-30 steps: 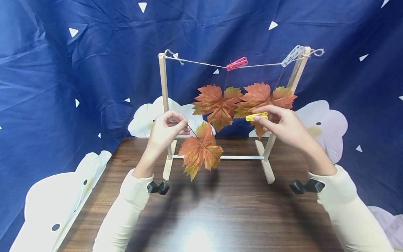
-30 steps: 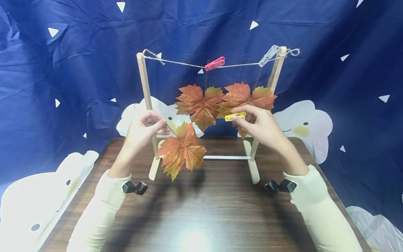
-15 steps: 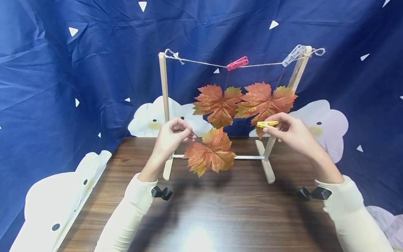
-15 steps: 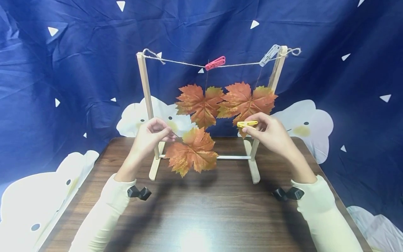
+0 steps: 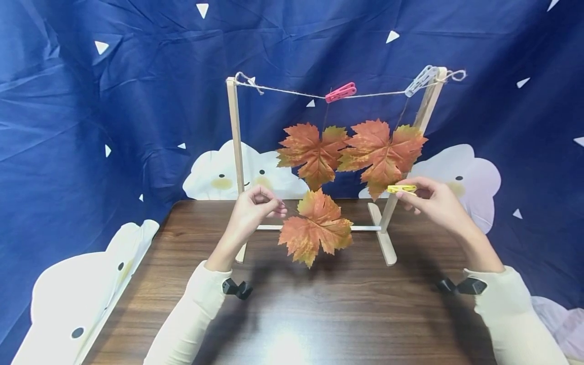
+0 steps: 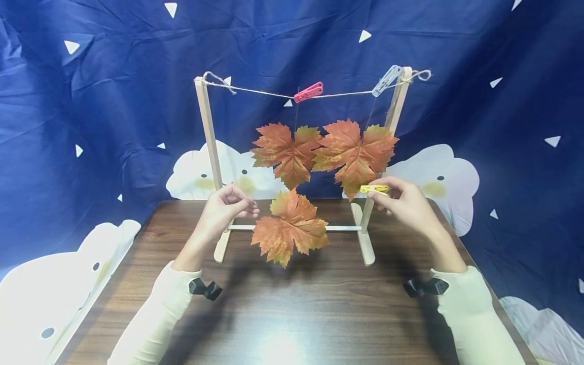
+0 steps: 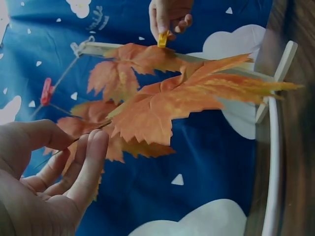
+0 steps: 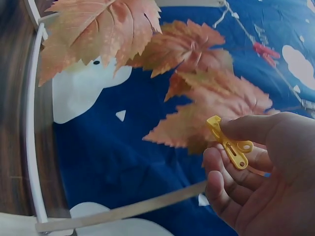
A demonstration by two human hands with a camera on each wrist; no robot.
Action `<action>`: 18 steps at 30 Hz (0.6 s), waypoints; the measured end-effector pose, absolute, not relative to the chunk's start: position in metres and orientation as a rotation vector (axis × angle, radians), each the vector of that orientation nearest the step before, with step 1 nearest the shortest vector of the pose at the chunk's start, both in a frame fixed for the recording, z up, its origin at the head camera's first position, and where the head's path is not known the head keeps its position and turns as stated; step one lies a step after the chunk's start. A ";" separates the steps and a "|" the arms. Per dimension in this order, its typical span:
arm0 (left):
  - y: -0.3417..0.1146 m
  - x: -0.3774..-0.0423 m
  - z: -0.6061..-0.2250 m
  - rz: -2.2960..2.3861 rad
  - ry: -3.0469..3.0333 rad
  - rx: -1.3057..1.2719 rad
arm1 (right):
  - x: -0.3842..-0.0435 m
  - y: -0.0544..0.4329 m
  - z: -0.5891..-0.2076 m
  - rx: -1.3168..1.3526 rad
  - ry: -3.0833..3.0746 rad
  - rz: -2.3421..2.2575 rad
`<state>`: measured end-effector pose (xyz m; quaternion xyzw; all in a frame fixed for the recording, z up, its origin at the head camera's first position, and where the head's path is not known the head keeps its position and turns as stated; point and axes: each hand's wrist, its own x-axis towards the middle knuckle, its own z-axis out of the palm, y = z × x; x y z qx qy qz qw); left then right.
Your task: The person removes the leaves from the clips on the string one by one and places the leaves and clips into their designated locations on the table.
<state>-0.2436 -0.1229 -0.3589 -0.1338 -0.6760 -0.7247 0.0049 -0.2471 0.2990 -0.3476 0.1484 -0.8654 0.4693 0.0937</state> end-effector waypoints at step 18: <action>-0.123 -0.246 -0.419 -2.460 -2.050 -0.317 | -0.264 0.344 -0.406 0.299 -2.580 1.237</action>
